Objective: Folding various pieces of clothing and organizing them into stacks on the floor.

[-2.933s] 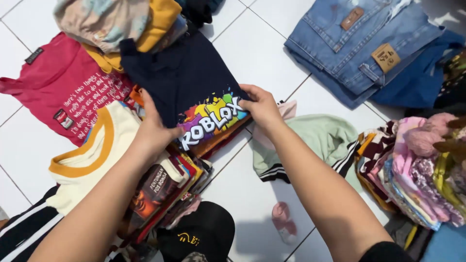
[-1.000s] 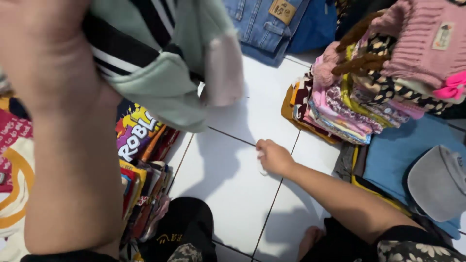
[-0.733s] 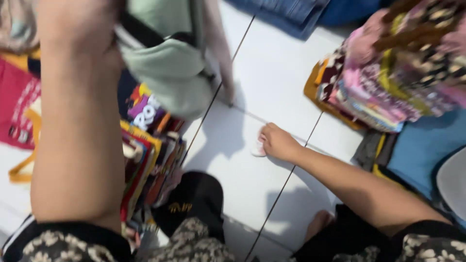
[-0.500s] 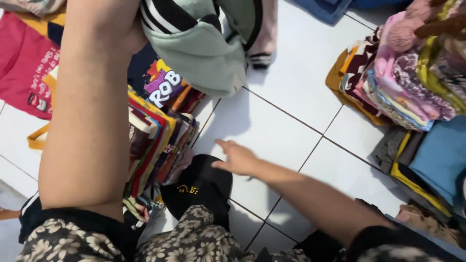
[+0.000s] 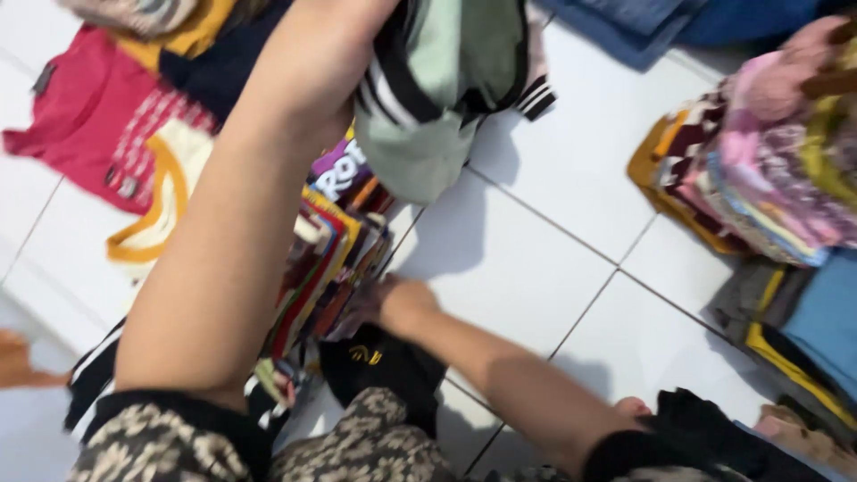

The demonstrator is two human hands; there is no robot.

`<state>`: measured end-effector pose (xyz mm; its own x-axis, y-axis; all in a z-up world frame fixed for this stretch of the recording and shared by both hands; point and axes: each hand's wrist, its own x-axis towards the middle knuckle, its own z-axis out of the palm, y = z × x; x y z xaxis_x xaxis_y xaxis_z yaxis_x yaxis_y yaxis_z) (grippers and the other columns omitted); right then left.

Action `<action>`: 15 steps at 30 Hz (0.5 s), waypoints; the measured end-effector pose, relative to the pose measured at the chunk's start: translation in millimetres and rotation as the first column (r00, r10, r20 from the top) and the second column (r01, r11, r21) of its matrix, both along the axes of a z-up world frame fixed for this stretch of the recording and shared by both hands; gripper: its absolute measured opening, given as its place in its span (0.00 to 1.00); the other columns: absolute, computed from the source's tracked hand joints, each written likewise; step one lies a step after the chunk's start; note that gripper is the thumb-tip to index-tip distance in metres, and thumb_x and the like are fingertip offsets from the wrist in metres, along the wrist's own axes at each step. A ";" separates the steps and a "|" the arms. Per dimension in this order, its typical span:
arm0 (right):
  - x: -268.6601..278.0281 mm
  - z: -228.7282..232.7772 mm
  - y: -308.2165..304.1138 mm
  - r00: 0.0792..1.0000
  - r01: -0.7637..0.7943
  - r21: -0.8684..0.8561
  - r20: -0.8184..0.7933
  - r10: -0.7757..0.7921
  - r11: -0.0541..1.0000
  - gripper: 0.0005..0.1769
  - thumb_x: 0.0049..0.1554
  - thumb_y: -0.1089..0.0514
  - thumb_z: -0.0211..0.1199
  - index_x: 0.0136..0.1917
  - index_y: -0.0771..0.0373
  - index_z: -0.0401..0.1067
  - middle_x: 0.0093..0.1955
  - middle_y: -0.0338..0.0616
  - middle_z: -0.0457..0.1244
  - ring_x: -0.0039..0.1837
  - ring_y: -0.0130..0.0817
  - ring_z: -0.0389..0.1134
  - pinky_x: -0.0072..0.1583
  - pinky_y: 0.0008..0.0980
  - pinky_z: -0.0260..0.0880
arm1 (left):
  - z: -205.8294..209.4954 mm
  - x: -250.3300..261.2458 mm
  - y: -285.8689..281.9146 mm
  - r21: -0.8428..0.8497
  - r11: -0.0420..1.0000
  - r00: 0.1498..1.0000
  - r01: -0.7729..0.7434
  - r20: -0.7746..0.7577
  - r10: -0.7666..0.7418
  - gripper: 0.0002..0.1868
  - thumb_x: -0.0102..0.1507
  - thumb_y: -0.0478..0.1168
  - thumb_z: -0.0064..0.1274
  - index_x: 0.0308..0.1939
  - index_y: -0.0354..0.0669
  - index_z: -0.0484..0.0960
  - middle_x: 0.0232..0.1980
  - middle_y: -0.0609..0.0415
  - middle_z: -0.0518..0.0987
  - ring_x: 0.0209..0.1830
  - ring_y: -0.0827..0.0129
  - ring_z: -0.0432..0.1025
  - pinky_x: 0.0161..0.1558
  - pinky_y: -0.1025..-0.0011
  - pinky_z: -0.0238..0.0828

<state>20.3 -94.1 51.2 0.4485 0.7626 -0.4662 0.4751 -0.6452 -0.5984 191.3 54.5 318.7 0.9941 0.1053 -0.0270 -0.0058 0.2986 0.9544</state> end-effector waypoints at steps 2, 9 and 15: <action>-20.9 -46.9 1.4 0.994 -0.052 0.174 0.106 0.033 0.983 0.12 0.53 0.49 0.61 0.47 0.56 0.78 0.51 0.52 0.70 0.51 0.55 0.72 0.48 0.51 0.73 | 14.2 -2.1 -20.9 0.043 0.997 0.998 0.059 -0.024 -0.058 0.20 0.71 0.46 0.52 0.58 0.33 0.78 0.51 0.55 0.83 0.49 0.72 0.77 0.55 0.69 0.77; 45.3 -2.8 -28.2 0.985 0.136 0.129 -0.120 -0.120 0.982 0.23 0.57 0.39 0.63 0.43 0.62 0.73 0.43 0.54 0.70 0.48 0.53 0.71 0.49 0.48 0.70 | 24.0 -10.1 -62.2 0.176 0.958 0.969 0.225 -0.146 -0.200 0.27 0.70 0.55 0.48 0.62 0.38 0.77 0.47 0.59 0.81 0.44 0.78 0.72 0.48 0.75 0.73; 56.0 10.2 -88.6 0.933 0.207 0.449 -0.358 -0.037 0.869 0.24 0.46 0.45 0.63 0.55 0.54 0.70 0.43 0.47 0.70 0.46 0.49 0.73 0.48 0.43 0.71 | -1.9 -10.2 -76.5 0.291 0.907 0.951 0.305 -0.146 -0.273 0.25 0.69 0.53 0.50 0.63 0.41 0.76 0.47 0.61 0.80 0.45 0.79 0.71 0.47 0.74 0.72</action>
